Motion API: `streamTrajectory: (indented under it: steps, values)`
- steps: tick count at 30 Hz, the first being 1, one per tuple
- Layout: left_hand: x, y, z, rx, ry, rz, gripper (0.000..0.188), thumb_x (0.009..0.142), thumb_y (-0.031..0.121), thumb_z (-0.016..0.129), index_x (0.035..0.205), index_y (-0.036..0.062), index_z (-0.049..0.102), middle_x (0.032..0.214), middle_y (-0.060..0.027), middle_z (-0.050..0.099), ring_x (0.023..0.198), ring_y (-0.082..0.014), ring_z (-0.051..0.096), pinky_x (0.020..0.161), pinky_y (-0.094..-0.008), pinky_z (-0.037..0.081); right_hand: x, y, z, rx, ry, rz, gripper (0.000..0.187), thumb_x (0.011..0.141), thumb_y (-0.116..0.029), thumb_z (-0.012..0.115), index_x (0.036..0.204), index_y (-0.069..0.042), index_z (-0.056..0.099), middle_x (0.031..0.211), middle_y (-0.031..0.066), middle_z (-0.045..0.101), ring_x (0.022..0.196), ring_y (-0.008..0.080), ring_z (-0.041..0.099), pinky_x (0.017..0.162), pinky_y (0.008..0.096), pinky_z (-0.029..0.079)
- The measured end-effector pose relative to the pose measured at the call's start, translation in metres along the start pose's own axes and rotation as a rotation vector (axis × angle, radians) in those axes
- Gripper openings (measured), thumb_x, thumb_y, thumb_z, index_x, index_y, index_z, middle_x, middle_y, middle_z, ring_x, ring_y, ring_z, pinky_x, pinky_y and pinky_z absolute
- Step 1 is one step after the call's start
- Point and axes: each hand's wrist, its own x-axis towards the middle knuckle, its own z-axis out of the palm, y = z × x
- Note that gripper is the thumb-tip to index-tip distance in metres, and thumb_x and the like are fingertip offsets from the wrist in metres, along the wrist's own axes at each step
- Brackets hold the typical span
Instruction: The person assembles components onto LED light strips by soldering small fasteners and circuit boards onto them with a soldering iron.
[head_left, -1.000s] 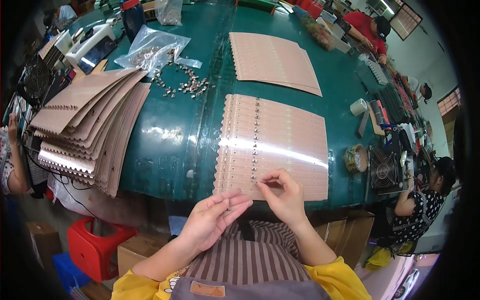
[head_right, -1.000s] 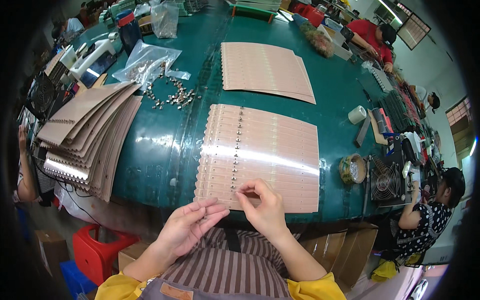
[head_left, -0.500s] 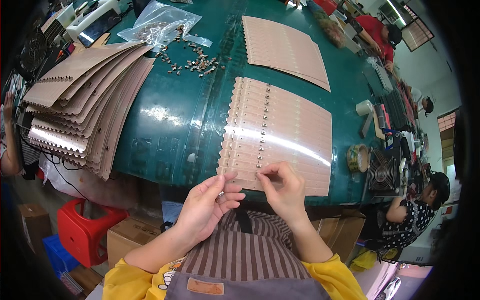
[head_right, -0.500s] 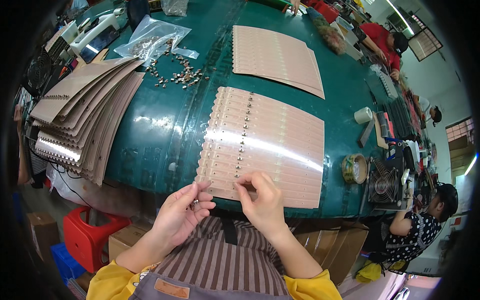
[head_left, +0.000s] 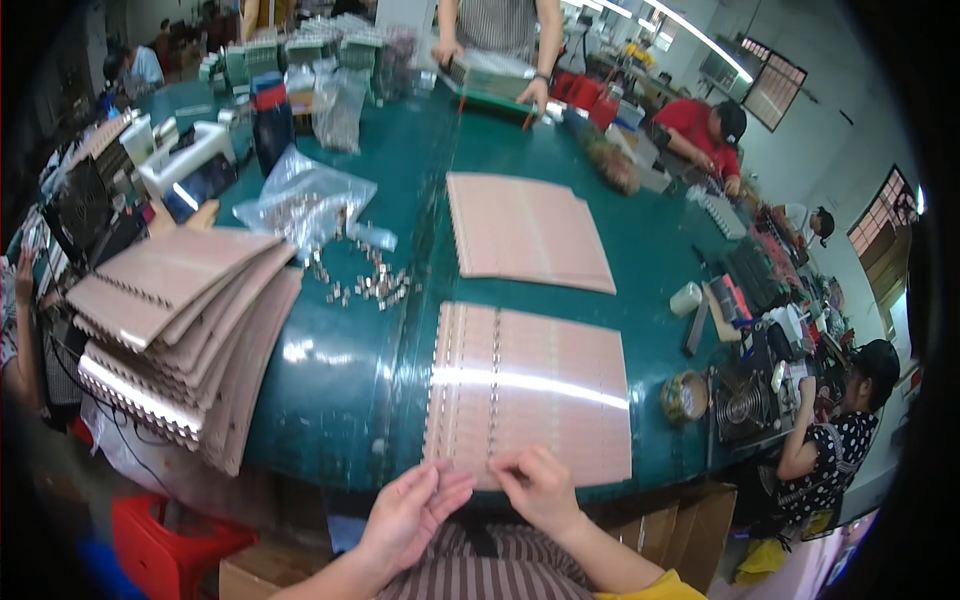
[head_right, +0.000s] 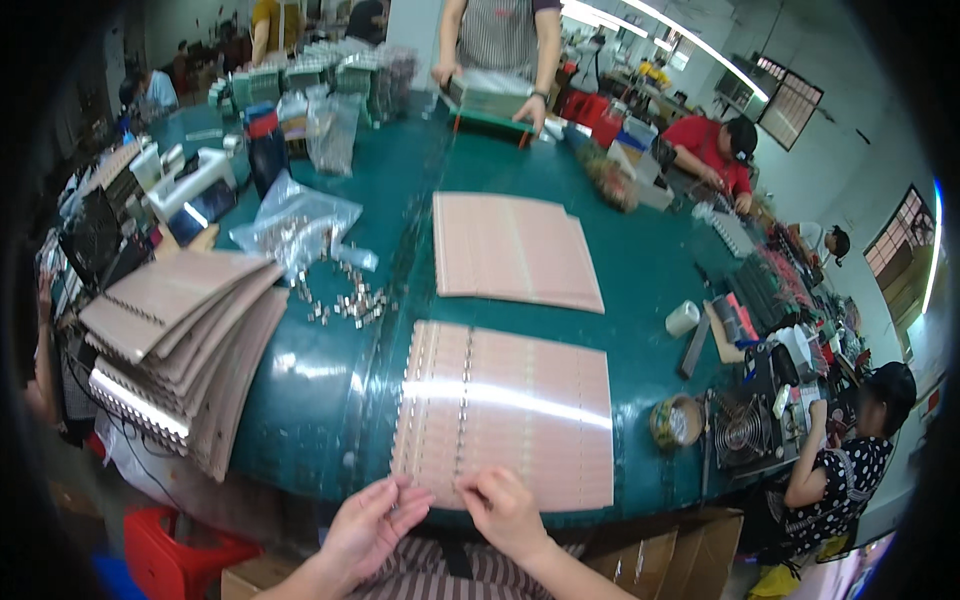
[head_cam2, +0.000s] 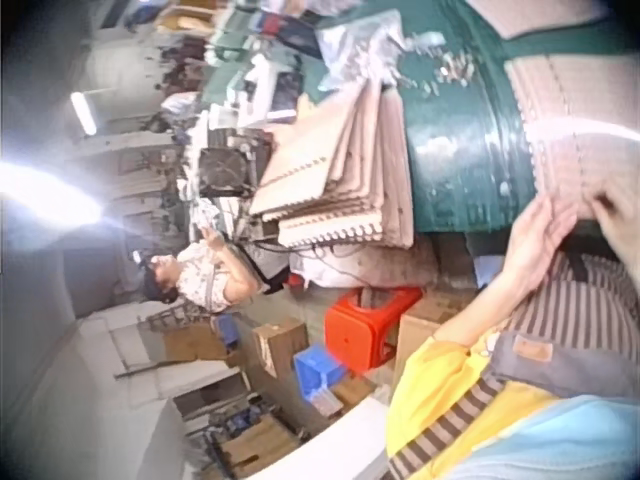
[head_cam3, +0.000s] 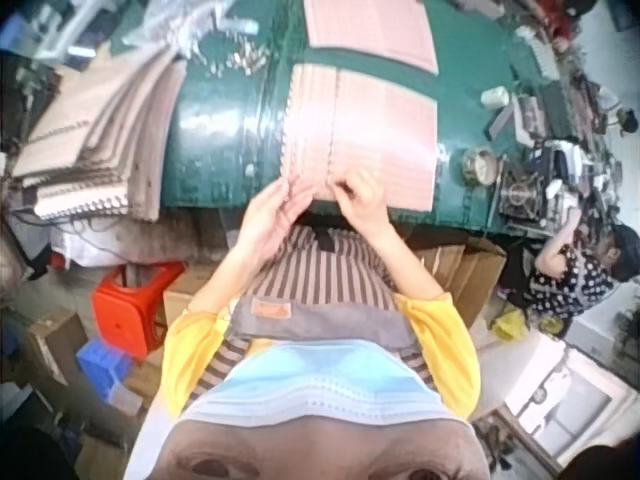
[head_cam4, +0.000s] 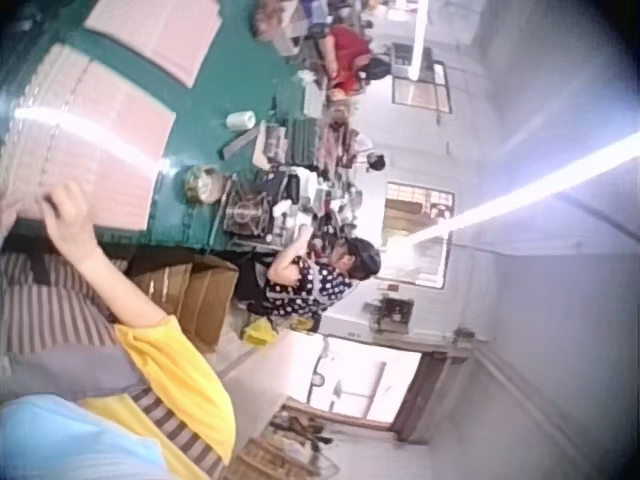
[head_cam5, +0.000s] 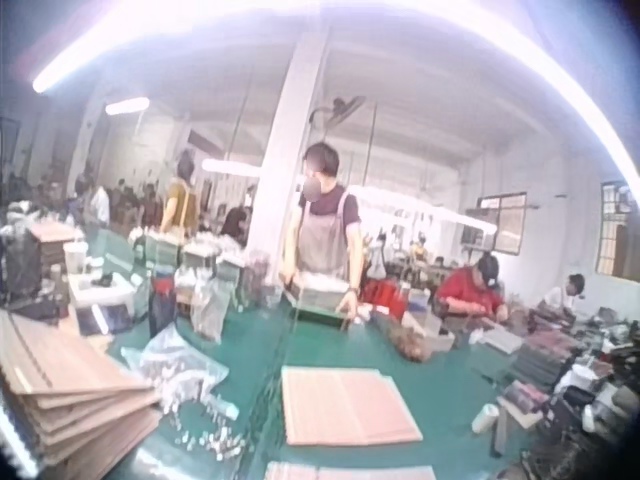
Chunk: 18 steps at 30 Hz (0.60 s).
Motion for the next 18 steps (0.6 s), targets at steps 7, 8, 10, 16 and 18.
streamTrajectory:
  steps: [7, 8, 10, 16, 18]
  values:
    - [-0.004, -0.01, -0.001, -0.014, -0.12, 0.021, 0.026, 0.095, 0.019, 0.047, 0.109, -0.0025, 0.052, 0.094, -0.0118, 0.063, 0.088, -0.0178, 0.061, 0.078, -0.0272, 0.051, 0.0, -0.016, -0.01, 0.049, 0.017, 0.144, 0.011, 0.071, -0.005, 0.074, 0.079, -0.004, 0.067, 0.08, 0.0096, 0.064, 0.07, 0.0179, 0.065, 0.06, 0.0269, 0.055]
    - [0.001, -0.013, -0.009, -0.003, -0.157, 0.011, 0.026, 0.095, 0.018, 0.047, 0.109, -0.0028, 0.052, 0.091, -0.0101, 0.063, 0.085, -0.0162, 0.061, 0.075, -0.0258, 0.051, 0.001, -0.021, -0.011, 0.059, 0.025, 0.119, 0.011, 0.071, -0.005, 0.074, 0.079, -0.004, 0.067, 0.08, 0.0096, 0.064, 0.07, 0.0179, 0.065, 0.06, 0.0269, 0.055]
    - [0.005, -0.018, -0.01, 0.018, -0.146, -0.013, 0.026, 0.094, 0.014, 0.048, 0.112, -0.004, 0.053, 0.082, -0.0041, 0.059, 0.073, -0.0122, 0.056, 0.068, -0.0224, 0.048, -0.001, -0.025, -0.015, 0.092, 0.05, 0.153, 0.013, 0.069, -0.006, 0.075, 0.078, -0.004, 0.067, 0.078, 0.0099, 0.064, 0.071, 0.0189, 0.065, 0.061, 0.0285, 0.055]
    - [0.012, -0.03, -0.014, 0.139, -0.216, -0.019, 0.028, 0.092, 0.01, 0.05, 0.116, -0.0048, 0.053, 0.086, -0.0042, 0.06, 0.075, -0.0116, 0.055, 0.07, -0.0224, 0.047, -0.003, -0.048, -0.022, 0.583, -0.03, 0.251, 0.012, 0.076, -0.004, 0.069, 0.088, -0.002, 0.065, 0.085, 0.0069, 0.063, 0.074, 0.0161, 0.06, 0.066, 0.0288, 0.048]
    - [0.013, -0.031, -0.013, 0.173, -0.354, -0.045, 0.029, 0.092, 0.009, 0.051, 0.116, -0.005, 0.053, 0.095, -0.0071, 0.061, 0.08, -0.0121, 0.056, 0.076, -0.0235, 0.047, 0.003, -0.049, -0.027, 0.196, -0.002, -0.105, 0.013, 0.073, -0.004, 0.069, 0.086, -0.002, 0.066, 0.083, 0.0095, 0.063, 0.074, 0.0212, 0.061, 0.069, 0.0315, 0.049]
